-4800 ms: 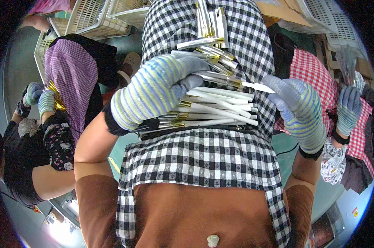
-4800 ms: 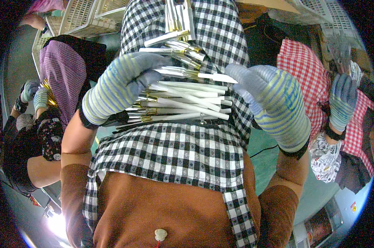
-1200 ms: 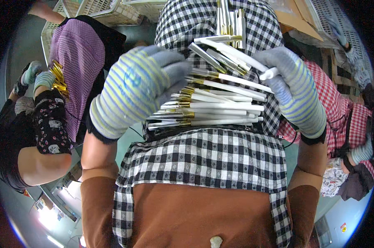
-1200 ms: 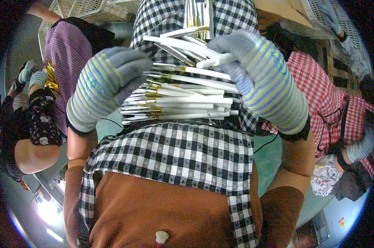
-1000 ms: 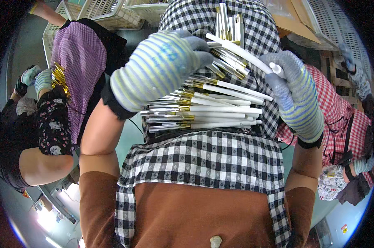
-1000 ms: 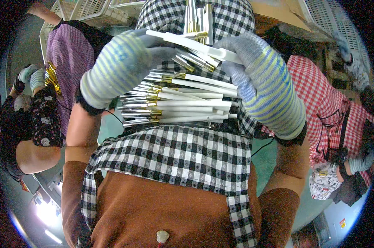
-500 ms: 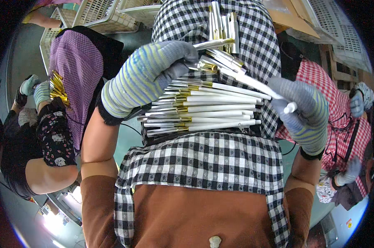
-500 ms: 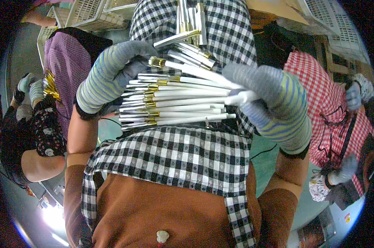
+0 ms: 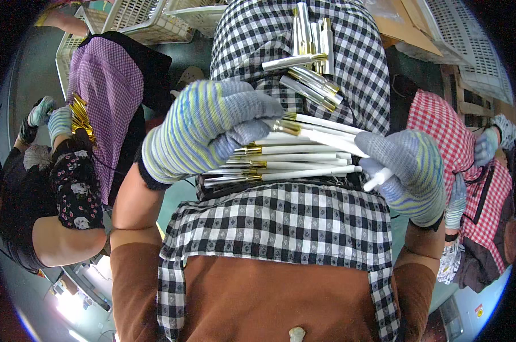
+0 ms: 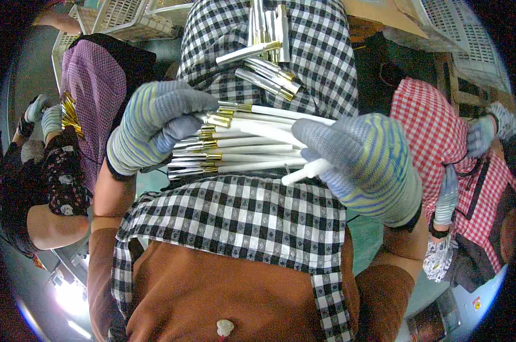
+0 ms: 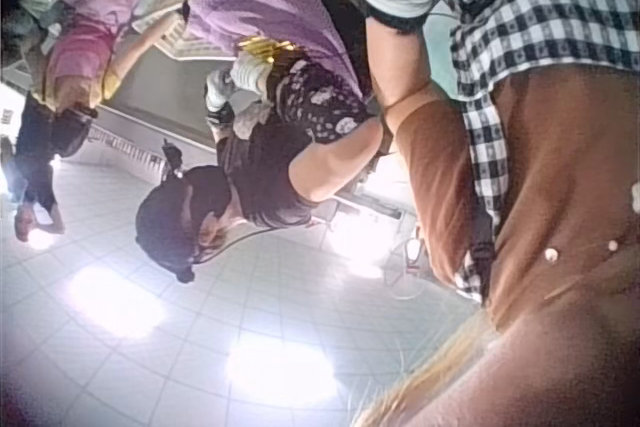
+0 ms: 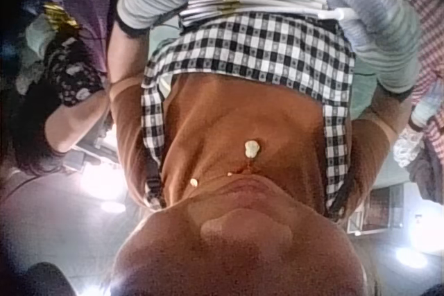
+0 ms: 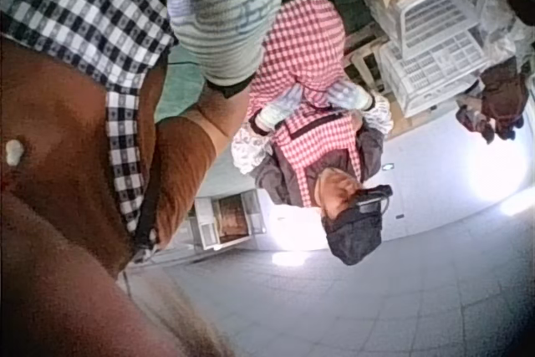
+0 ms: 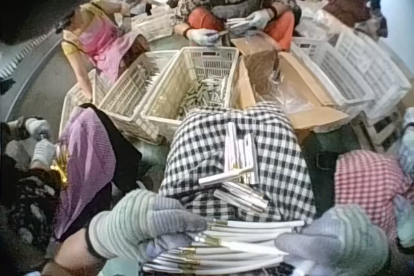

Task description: Arranging small white tubes with gold tips into organized bundles on the lap.

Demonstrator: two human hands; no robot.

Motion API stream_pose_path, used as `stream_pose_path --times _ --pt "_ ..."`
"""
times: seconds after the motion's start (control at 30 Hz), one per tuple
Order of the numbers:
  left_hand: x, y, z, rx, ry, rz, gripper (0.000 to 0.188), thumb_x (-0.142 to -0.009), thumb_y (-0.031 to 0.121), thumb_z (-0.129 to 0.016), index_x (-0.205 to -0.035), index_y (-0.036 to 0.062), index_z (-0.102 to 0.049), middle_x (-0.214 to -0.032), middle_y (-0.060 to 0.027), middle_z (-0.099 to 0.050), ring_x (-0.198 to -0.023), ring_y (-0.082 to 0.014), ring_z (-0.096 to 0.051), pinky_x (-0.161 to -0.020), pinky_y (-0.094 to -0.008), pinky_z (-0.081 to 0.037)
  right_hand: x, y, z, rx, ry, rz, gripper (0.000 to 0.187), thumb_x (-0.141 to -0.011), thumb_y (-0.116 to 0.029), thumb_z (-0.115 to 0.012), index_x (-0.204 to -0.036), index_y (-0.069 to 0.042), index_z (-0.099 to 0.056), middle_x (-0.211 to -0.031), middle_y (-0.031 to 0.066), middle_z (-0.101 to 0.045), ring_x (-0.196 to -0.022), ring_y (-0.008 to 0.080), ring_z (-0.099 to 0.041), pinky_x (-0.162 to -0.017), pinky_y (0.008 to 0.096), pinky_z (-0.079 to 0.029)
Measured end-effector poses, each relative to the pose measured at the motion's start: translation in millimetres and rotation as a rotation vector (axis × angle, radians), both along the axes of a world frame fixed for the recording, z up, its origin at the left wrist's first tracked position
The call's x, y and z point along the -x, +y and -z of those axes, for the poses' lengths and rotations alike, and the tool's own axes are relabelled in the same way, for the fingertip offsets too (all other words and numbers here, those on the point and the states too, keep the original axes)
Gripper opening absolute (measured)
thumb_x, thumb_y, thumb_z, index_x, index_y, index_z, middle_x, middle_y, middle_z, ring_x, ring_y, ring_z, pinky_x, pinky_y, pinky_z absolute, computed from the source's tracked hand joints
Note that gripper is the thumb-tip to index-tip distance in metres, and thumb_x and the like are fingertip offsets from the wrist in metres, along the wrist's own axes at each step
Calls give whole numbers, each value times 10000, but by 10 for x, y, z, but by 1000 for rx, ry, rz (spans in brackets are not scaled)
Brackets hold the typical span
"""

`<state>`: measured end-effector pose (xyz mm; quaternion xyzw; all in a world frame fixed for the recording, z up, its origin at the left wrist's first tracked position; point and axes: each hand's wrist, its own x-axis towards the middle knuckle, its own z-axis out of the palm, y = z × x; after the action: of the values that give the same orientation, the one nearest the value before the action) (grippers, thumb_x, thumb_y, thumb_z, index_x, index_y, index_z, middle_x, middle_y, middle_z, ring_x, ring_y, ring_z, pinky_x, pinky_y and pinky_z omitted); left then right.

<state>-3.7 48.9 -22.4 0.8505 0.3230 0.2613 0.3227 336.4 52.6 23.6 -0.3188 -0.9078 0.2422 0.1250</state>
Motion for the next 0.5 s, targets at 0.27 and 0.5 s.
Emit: stream_pose_path --times 0.27,0.5 --pt "-130 -488 -69 -58 121 -25 304 -869 197 -771 -1161 122 -729 -889 -95 -710 -728 -338 -675 -653 -446 -517 15 -280 64 836 171 190 219 -940 -164 -737 -1131 -56 -742 -822 120 -752 -731 278 -749 -685 364 -583" --pt "-156 -285 -109 -250 261 49 399 -869 336 -739 -1179 87 -701 -1112 -145 -704 -1008 -364 -686 -861 -461 -539 -14 -71 178 266 161 122 262 -893 -232 -811 -1004 -10 -726 -891 169 -730 -807 349 -733 -732 424 -586"
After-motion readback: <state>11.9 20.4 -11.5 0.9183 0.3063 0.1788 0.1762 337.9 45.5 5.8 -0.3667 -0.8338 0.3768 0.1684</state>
